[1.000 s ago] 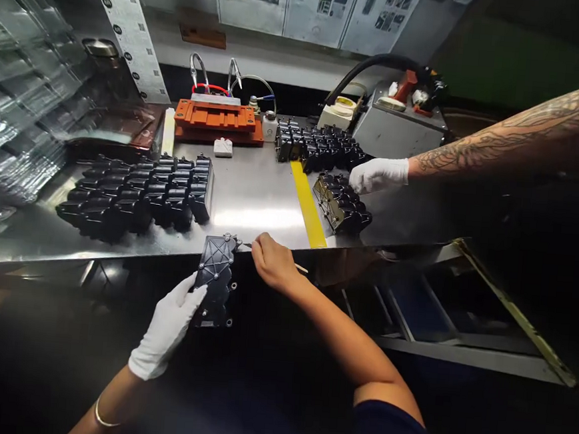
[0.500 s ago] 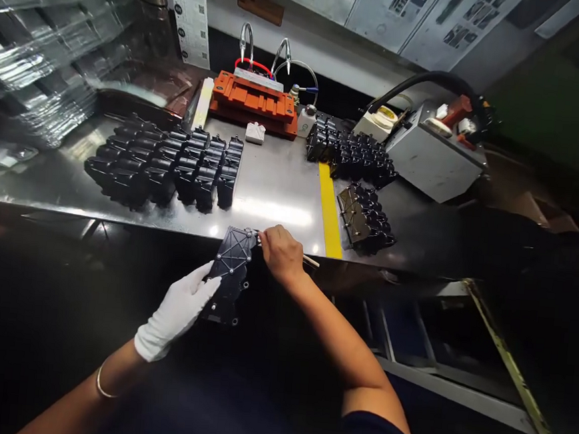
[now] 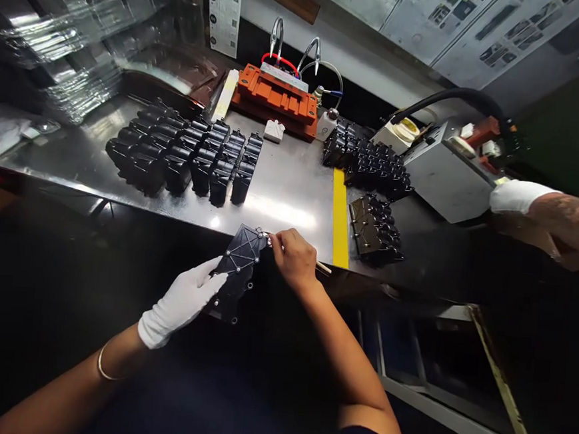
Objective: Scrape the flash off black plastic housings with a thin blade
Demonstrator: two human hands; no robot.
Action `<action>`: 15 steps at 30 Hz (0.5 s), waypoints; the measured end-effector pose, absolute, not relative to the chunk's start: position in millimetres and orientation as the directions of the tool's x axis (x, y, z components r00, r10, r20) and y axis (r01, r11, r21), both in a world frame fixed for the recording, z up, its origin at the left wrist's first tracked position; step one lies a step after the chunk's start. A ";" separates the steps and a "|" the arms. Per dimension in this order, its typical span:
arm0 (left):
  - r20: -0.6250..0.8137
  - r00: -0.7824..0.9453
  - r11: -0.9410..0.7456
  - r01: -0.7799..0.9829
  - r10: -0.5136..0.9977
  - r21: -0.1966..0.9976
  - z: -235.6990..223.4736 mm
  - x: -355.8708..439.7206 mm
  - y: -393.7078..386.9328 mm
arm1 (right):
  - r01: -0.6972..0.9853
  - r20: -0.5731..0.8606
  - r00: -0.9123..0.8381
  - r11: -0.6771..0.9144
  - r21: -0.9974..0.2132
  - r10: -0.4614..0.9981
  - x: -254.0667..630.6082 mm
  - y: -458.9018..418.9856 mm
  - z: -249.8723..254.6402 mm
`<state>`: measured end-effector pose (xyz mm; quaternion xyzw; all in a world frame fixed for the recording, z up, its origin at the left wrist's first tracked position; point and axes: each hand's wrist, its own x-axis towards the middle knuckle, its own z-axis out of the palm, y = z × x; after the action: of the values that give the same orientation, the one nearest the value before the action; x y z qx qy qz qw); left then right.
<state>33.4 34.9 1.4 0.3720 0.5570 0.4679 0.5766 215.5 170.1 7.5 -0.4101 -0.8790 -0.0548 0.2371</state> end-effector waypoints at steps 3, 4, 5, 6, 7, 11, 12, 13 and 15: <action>-0.285 -0.065 0.273 -0.151 0.956 0.950 -0.3 33.9 34.7 | 0.719 0.481 -0.541 0.676 -0.163 0.690 219.2 166.2 6.2; -0.283 -0.069 0.270 -0.155 0.957 0.950 -0.7 33.9 34.5 | 0.711 0.488 -0.540 0.682 -0.171 0.686 220.3 164.9 5.2; -0.283 -0.074 0.270 -0.155 0.956 0.950 -0.9 34.0 34.3 | 0.704 0.494 -0.542 0.689 -0.174 0.680 221.1 164.0 3.9; -0.287 -0.079 0.273 -0.149 0.955 0.950 -1.2 33.9 34.1 | 0.698 0.500 -0.547 0.696 -0.172 0.672 221.7 163.4 2.5; -0.293 -0.085 0.280 -0.139 0.952 0.950 -1.5 33.8 33.9 | 0.694 0.504 -0.551 0.701 -0.167 0.665 221.8 163.1 1.1; -0.304 -0.092 0.295 -0.103 0.948 0.950 -3.2 33.8 33.5 | 0.701 0.521 -0.550 0.700 -0.137 0.653 219.5 165.1 -3.4; -0.299 -0.087 0.290 -0.104 0.950 0.951 -3.7 34.0 33.5 | 0.711 0.523 -0.548 0.693 -0.121 0.653 218.4 165.9 -3.9; -0.295 -0.081 0.286 -0.107 0.952 0.952 -4.2 34.2 33.6 | 0.724 0.526 -0.544 0.683 -0.099 0.654 217.4 166.6 -4.1; -0.297 -0.075 0.288 -0.107 0.952 0.952 -4.9 34.6 33.6 | 0.752 0.536 -0.531 0.657 -0.060 0.656 215.8 167.5 -3.5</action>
<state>34.6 33.6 -4.9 0.3730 0.5662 0.4657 0.5687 215.8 167.5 -3.5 -0.4044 -0.8704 -0.0893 0.2662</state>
